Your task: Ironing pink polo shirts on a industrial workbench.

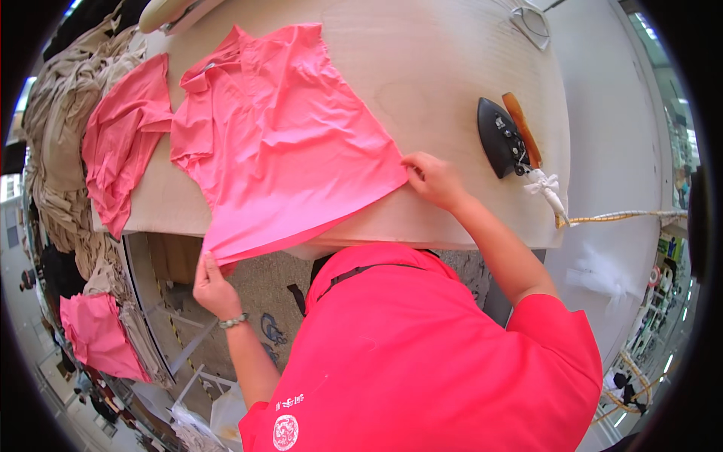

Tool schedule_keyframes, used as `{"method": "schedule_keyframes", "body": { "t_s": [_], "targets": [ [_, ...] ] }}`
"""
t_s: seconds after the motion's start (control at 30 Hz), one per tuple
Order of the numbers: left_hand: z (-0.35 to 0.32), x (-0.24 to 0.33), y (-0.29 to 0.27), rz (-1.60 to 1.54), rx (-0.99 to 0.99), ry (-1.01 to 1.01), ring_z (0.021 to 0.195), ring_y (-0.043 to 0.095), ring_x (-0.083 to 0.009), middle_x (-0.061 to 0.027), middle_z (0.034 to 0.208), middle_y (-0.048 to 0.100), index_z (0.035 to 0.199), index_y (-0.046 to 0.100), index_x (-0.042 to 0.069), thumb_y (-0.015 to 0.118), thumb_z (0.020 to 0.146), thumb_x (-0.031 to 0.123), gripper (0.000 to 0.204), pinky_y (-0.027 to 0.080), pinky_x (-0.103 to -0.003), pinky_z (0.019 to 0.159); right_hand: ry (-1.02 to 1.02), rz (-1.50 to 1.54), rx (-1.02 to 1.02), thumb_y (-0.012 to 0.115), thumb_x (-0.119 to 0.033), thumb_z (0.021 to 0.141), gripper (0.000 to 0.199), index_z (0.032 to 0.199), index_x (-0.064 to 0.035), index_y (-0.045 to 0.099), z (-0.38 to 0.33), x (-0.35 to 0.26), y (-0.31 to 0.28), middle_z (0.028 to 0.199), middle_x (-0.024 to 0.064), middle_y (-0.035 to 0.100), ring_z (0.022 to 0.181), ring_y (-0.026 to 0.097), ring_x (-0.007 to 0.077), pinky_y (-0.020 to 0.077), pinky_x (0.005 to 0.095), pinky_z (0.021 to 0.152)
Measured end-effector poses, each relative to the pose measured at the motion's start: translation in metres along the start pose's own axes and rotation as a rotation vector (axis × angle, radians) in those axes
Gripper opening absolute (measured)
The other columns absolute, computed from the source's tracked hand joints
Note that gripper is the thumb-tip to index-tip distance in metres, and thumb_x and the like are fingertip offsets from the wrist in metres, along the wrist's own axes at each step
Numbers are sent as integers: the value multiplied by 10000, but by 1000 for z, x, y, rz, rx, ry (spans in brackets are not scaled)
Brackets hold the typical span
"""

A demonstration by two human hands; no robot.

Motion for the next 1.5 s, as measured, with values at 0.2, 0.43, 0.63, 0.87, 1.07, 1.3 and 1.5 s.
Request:
{"method": "schedule_keyframes", "body": {
  "t_s": [0.2, 0.43, 0.63, 0.87, 1.07, 1.3, 1.5],
  "targets": [
    [31, 40, 11, -162, -101, 50, 757, 668, -81, -50, 980, 741, 1259, 729, -20, 638, 1075, 218, 314, 588, -263, 626, -39, -36, -134, 659, -176, 953, 210, 1130, -116, 755, -10, -5, 2, 1094, 120, 706, 981, 708, 318, 564, 405, 844],
    [58, 47, 0, -126, -351, 0, 829, 639, -81, -1, 914, 707, 1107, 732, -33, 740, 1006, 152, 210, 526, -223, 754, 189, 382, 112, 681, -178, 945, 224, 1095, -19, 728, 8, 6, 23, 957, 154, 758, 865, 734, 261, 566, 373, 791],
    [57, 78, -24, 2, -534, 59, 840, 628, -51, 13, 929, 691, 1162, 712, -25, 755, 955, 33, 219, 497, -191, 759, 100, 387, 146, 688, -107, 880, 234, 1102, -45, 731, 34, -4, 4, 840, 107, 734, 762, 697, 181, 561, 332, 719],
    [60, 76, -33, -98, -391, 30, 789, 632, -48, 0, 909, 716, 1079, 720, -33, 740, 982, 86, 155, 494, -198, 705, -15, 226, 210, 636, 14, 921, 269, 1187, 1, 673, 60, -54, -65, 812, 13, 674, 745, 642, 84, 520, 242, 677],
    [66, 124, -68, -122, -470, 54, 781, 668, -77, -20, 883, 719, 1047, 715, -35, 702, 993, 51, 102, 517, -222, 710, -168, 154, 328, 645, -37, 949, 165, 1085, 4, 728, 86, -99, -161, 828, 87, 720, 741, 677, 147, 547, 280, 722],
    [100, 202, -102, 145, -379, 440, 808, 617, -101, -14, 898, 653, 1046, 711, 12, 581, 959, -46, 167, 475, -235, 725, -355, -289, 305, 639, 86, 889, 197, 1059, 15, 708, 11, -223, -276, 942, 72, 687, 834, 689, 143, 549, 265, 783],
    [187, 202, -115, 54, -470, 468, 754, 527, -94, 5, 883, 556, 927, 634, 33, 562, 825, -125, 201, 422, -209, 665, -511, -204, 117, 776, 38, 843, 193, 867, -29, 597, -43, -272, -294, 734, 46, 650, 683, 671, 146, 526, 280, 635]
  ]
}}
Point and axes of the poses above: each hand's wrist, its own z-axis towards the middle knuckle, its own y-axis out of the palm, x = y × z, the point moved 1 cm from there along z, towards the middle knuckle
